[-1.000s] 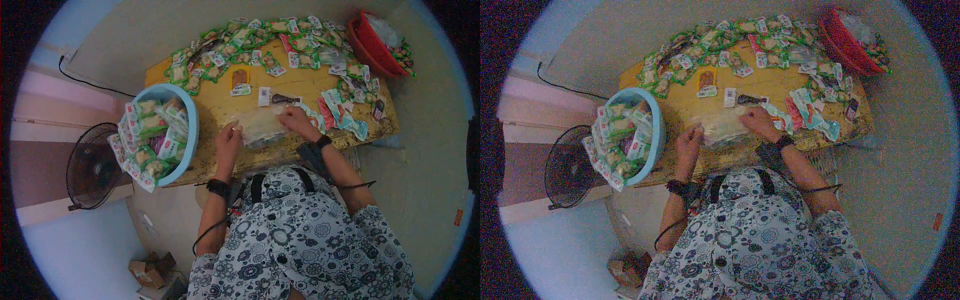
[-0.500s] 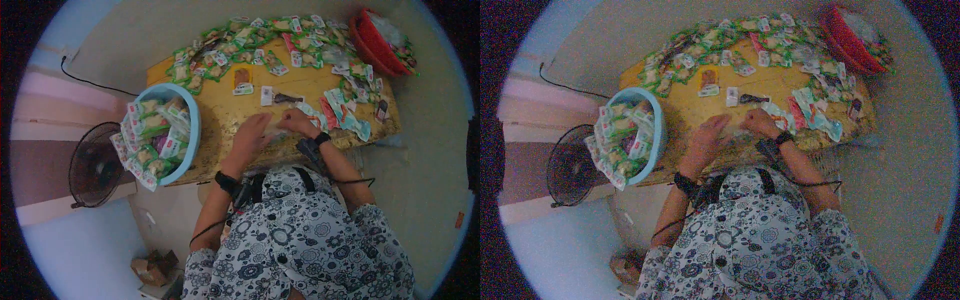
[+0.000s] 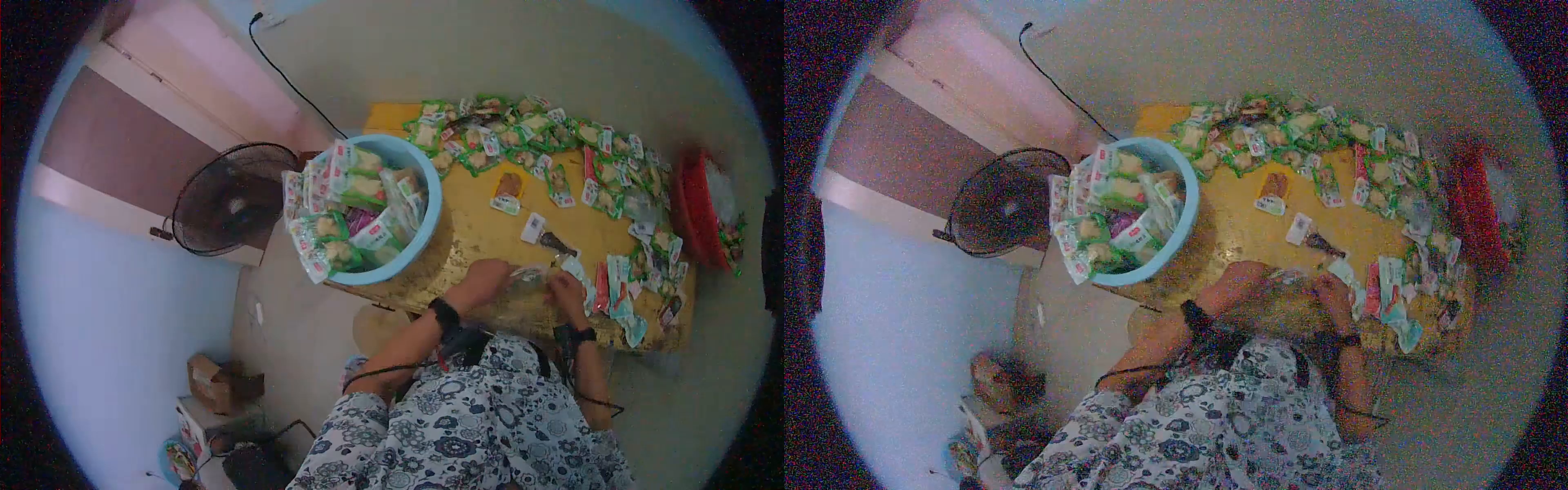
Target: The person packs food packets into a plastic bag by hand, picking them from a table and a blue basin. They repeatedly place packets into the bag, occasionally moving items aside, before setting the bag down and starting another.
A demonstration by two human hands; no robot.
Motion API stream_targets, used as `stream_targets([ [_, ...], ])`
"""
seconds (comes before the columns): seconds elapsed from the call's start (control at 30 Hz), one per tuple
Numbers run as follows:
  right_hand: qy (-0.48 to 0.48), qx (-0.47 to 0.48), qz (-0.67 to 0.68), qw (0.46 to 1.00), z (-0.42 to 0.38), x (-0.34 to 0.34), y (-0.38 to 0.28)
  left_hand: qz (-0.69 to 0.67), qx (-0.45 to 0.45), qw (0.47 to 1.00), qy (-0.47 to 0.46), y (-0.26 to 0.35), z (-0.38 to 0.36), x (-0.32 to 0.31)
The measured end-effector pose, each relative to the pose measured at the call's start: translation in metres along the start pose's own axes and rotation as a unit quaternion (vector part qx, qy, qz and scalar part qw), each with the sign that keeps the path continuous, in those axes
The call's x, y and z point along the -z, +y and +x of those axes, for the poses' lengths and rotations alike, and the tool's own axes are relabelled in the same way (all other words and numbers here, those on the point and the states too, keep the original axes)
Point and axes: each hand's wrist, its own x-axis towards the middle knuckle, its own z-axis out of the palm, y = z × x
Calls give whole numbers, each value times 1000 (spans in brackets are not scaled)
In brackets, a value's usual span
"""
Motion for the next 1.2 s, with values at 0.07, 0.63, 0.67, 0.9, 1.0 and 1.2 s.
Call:
stream_targets([
  [0.07, 4, -41, 54, 998, -1, 5, -15, -47, 14, 999, 22, 6, -9, 19],
  [0.63, -42, -10, 113, 993, -41, -3, -85, -327, 357, 809, 334, -104, -165, 181],
  [0.67, -44, -12, 104, 994, -42, -5, -86, -315, 376, 805, 333, -121, -171, 174],
  [0.9, -51, 15, 100, 994, -46, 3, -91, -310, 327, 806, 385, -147, -177, 148],
  [1.0, -43, -6, 72, 996, -49, 2, -98, -332, 386, 775, 373, -144, -166, 154],
  [1.2, -69, -57, 96, 991, -59, 4, -129, 270, 308, 808, 422, -142, -160, 130],
])
